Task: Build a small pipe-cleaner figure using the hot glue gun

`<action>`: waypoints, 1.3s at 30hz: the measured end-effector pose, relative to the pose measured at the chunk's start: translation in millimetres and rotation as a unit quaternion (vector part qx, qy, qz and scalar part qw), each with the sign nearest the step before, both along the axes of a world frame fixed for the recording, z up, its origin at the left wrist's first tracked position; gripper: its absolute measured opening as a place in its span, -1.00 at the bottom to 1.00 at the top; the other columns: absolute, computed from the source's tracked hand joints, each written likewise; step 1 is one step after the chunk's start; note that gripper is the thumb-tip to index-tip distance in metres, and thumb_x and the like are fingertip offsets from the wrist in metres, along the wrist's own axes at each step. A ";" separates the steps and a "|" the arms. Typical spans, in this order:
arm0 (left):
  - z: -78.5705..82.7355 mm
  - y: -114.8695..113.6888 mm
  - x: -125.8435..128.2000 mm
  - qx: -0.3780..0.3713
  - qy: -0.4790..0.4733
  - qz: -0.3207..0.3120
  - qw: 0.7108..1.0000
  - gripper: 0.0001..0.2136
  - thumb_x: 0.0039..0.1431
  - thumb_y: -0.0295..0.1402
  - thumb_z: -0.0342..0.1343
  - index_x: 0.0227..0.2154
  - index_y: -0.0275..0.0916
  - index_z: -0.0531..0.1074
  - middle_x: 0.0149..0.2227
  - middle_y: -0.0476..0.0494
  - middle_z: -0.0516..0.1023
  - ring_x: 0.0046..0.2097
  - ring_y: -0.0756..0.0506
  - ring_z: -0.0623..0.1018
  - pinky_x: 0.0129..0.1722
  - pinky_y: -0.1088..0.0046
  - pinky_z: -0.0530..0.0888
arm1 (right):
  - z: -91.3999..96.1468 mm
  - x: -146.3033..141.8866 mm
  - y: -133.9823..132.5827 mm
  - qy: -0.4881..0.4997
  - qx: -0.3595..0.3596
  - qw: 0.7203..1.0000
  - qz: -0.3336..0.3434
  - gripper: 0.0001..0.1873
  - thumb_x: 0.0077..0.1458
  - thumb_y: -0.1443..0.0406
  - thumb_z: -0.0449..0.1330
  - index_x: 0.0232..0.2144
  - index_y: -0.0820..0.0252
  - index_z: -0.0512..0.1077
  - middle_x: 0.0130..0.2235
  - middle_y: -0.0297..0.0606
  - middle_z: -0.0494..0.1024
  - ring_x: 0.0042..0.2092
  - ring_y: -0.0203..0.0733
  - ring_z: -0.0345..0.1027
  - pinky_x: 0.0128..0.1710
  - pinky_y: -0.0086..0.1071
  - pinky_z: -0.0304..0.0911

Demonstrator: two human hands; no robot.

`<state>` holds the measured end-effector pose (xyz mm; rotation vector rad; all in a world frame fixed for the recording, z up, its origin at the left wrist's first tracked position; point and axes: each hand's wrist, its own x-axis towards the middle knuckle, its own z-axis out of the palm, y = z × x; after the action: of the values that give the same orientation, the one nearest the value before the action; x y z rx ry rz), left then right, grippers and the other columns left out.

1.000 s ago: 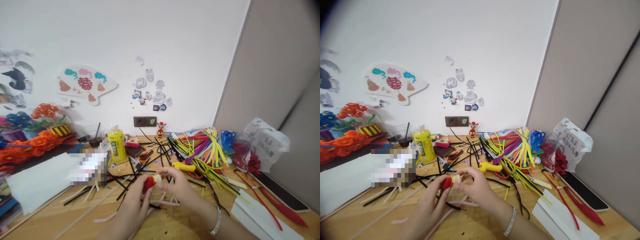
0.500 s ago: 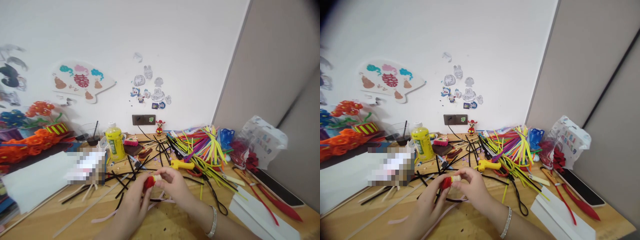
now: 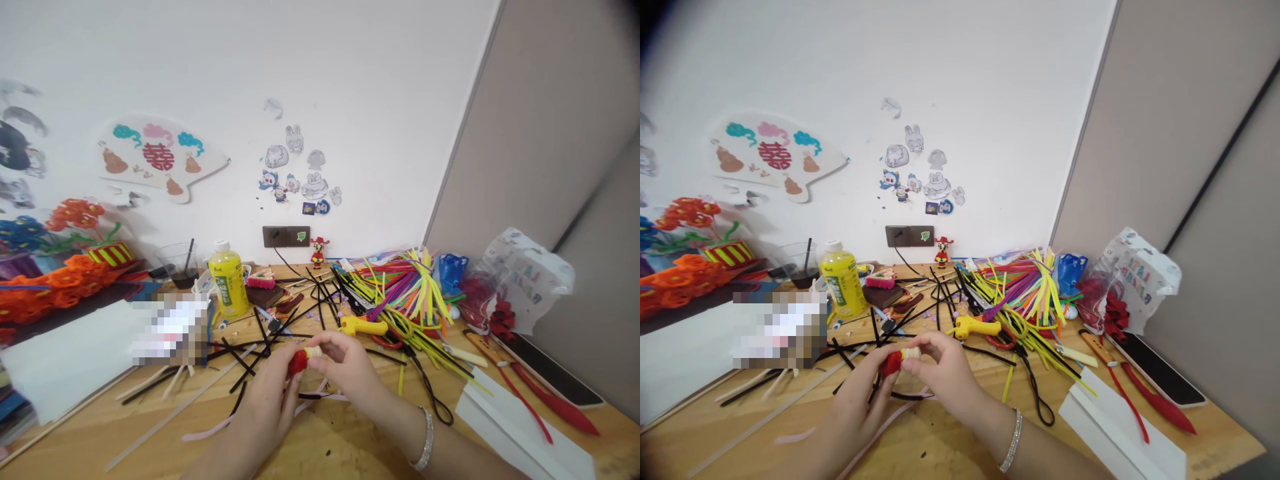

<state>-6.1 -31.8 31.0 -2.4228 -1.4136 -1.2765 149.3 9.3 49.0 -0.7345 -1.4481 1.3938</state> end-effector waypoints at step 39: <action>0.5 3.5 3.9 -0.054 -0.032 -0.025 0.998 -0.78 0.22 -0.49 -0.18 -0.10 -0.17 0.22 -0.18 -0.16 0.46 -0.15 -0.08 0.47 -0.16 0.39 0.42 | 1.7 1.1 0.3 -0.024 -0.003 1.000 -0.016 -0.76 -0.23 0.31 0.31 -0.40 0.22 0.43 -0.33 -0.27 0.52 -0.23 -0.15 0.39 -0.15 -0.28 0.25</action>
<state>-2.2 -28.4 31.5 -2.5221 -1.4852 -1.3336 150.4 9.6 50.6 -0.7975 -1.4627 1.3649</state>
